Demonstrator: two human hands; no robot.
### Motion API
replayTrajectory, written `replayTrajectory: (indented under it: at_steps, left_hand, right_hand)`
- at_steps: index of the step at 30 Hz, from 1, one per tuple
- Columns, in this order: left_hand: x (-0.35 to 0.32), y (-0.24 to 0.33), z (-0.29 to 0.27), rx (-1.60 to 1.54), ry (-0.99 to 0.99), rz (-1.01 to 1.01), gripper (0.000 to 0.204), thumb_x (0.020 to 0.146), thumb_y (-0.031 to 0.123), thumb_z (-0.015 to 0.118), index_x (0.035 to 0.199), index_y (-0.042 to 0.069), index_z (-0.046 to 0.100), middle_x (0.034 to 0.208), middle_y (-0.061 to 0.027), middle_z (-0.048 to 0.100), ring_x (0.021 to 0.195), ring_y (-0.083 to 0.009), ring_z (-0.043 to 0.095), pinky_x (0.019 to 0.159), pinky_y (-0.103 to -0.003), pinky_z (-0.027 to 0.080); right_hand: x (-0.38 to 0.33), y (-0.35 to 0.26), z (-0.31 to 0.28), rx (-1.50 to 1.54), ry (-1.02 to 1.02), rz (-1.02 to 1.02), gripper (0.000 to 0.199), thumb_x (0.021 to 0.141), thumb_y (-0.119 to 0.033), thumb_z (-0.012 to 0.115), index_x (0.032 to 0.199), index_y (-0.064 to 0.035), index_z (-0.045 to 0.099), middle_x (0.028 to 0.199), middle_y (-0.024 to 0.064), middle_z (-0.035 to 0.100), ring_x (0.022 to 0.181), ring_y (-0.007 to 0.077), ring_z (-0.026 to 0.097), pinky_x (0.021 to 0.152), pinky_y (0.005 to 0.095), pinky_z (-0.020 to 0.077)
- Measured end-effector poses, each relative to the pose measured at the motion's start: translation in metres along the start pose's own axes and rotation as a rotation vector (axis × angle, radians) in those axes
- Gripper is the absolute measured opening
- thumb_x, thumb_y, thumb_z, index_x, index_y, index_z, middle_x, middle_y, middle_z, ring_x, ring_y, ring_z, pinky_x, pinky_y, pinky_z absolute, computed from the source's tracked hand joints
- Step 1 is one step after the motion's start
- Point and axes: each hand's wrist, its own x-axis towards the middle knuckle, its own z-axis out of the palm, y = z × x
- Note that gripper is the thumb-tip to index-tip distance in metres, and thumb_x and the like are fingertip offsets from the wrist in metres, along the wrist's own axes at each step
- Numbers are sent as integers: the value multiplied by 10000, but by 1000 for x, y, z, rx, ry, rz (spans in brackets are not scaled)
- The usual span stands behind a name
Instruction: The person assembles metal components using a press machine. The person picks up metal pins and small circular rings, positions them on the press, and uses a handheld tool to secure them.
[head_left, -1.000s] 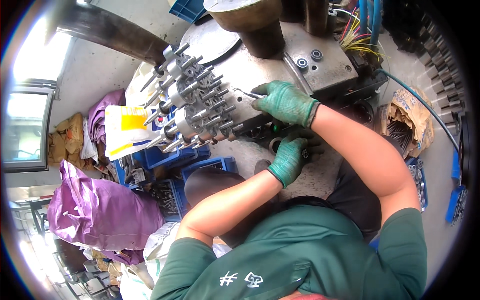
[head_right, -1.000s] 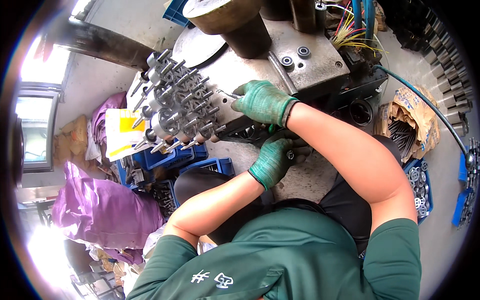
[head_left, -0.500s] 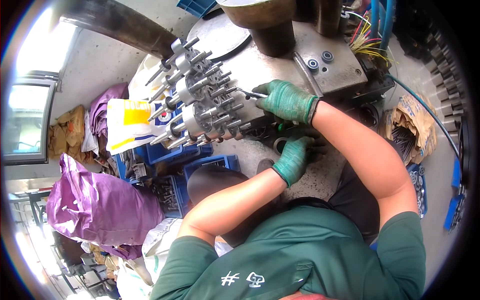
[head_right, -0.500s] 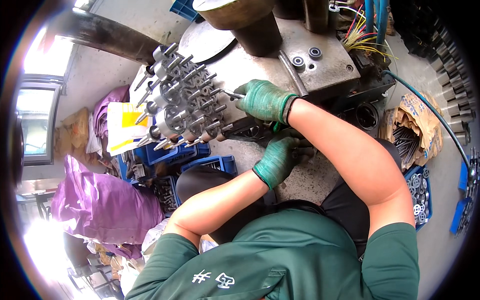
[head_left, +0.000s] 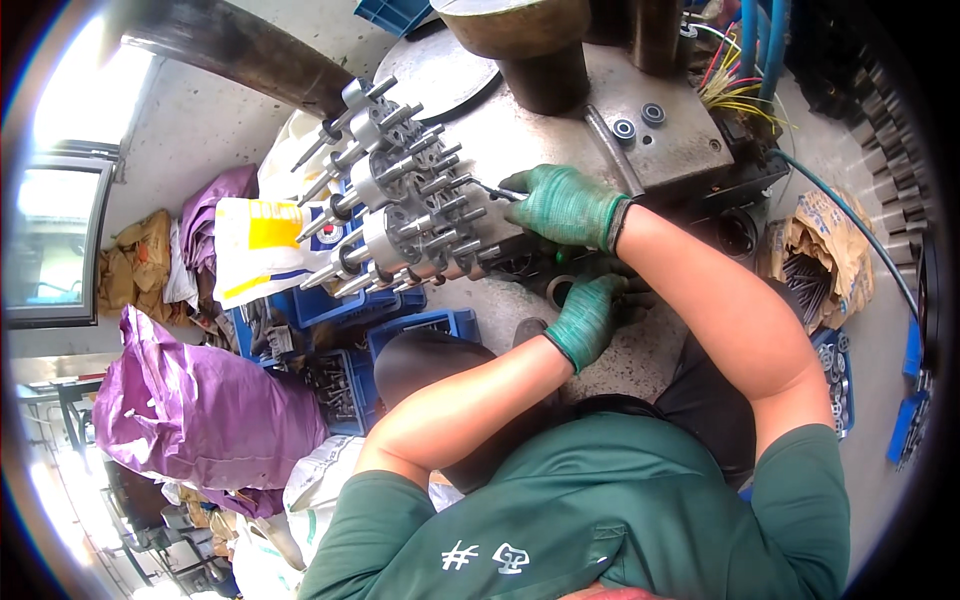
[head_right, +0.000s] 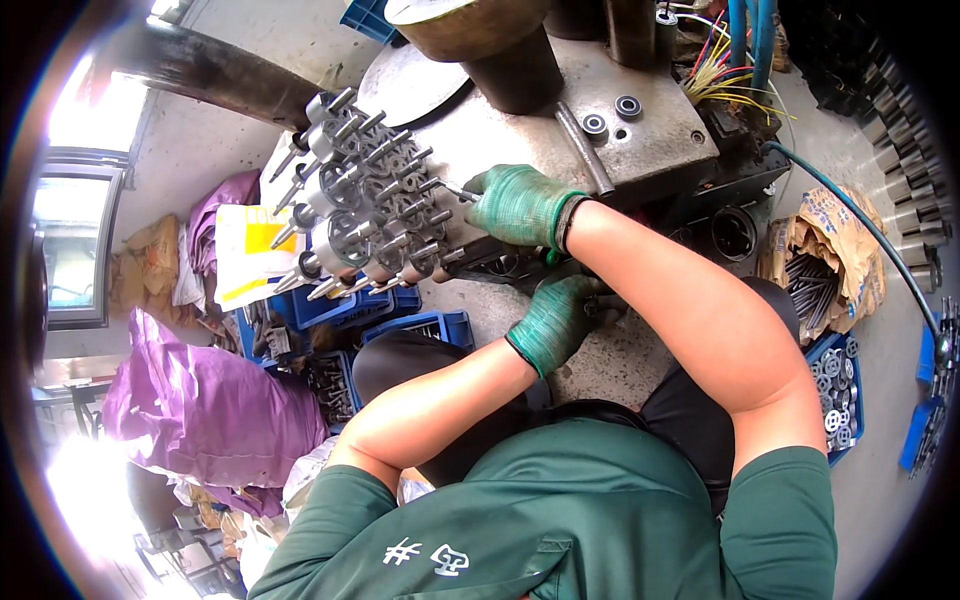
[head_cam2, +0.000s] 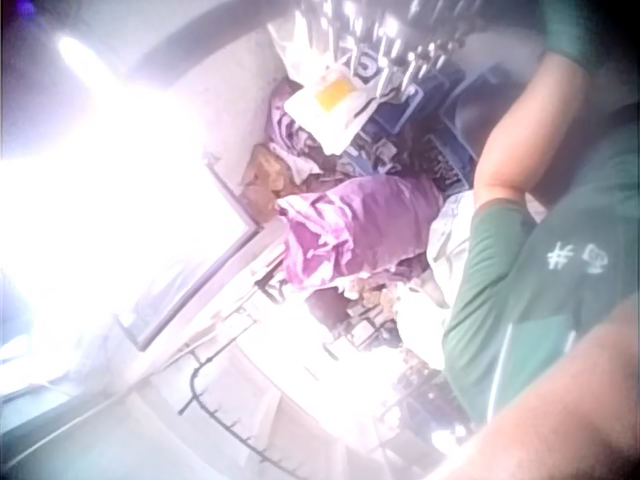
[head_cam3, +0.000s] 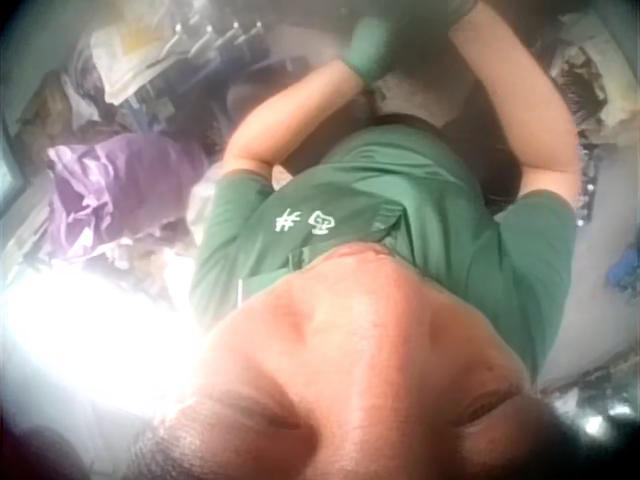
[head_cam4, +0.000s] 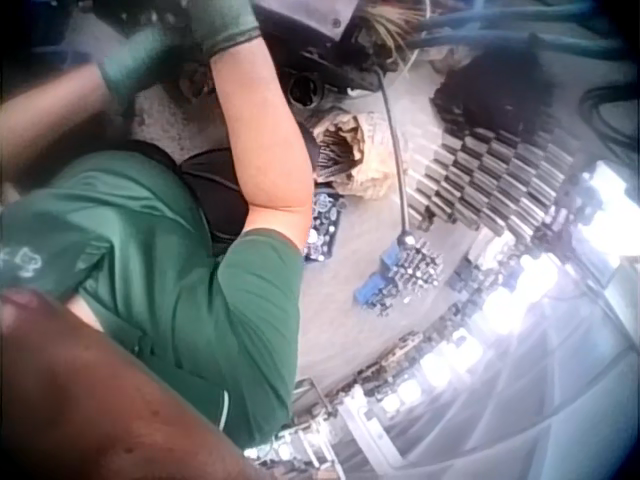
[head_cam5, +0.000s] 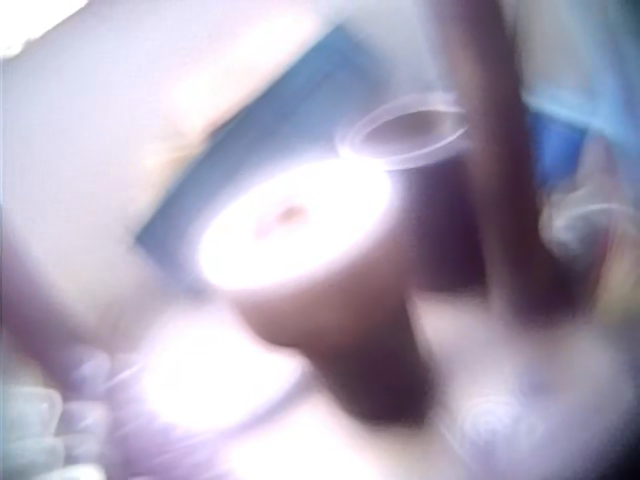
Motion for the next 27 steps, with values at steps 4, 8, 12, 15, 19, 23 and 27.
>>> replayTrajectory:
  at_steps: [4,8,12,15,19,23,27]
  left_hand:
    - [9,-9,-11,259,-14,62,283,1007,73,577,1285,26,585,1146,-94,696,990,-217,689,804,-378,588]
    - [26,-25,-22,82,-6,111,330,1053,229,532,1360,111,520,1222,-78,648,1054,-223,642,878,-400,568]
    - [32,-29,-36,8,-183,133,495,1097,123,508,1576,122,384,1578,-50,487,1362,-209,527,1154,-391,425]
    - [15,-12,-25,1004,-95,384,488,1035,131,610,1499,96,465,1466,-73,569,1279,-254,587,1073,-407,485]
    - [-8,9,1,-18,-54,143,294,1027,66,501,1318,32,526,1222,-173,636,1054,-296,670,782,-417,578]
    - [-21,31,16,-208,-92,175,298,1021,28,444,1313,5,503,1049,-134,579,858,-234,597,672,-348,513]
    - [-28,45,7,-230,-115,239,365,1022,47,436,1364,-72,485,1194,-215,603,1067,-349,645,883,-415,573]
  right_hand:
    - [-16,-7,3,930,-263,260,404,990,-327,628,1228,-2,667,964,90,729,764,184,681,666,324,557]
    - [-22,-15,12,967,-210,271,433,994,-347,629,1279,-22,627,999,109,726,809,153,674,658,299,550]
    - [-10,-3,35,215,206,3,607,924,-350,673,1407,6,582,997,165,740,677,168,663,600,343,550]
    - [-36,-20,10,564,14,163,675,936,-337,670,1491,8,496,1031,157,737,695,148,652,573,315,542]
    - [-56,-2,-7,966,47,195,619,920,-276,676,1446,0,500,945,83,630,769,143,644,625,278,562]
    - [-88,30,-31,1061,141,-15,508,883,-127,652,1355,-4,511,1099,101,633,886,154,662,773,268,550]
    - [-108,39,-42,998,270,-71,453,868,-120,642,1282,20,522,995,38,631,839,106,616,743,248,507]
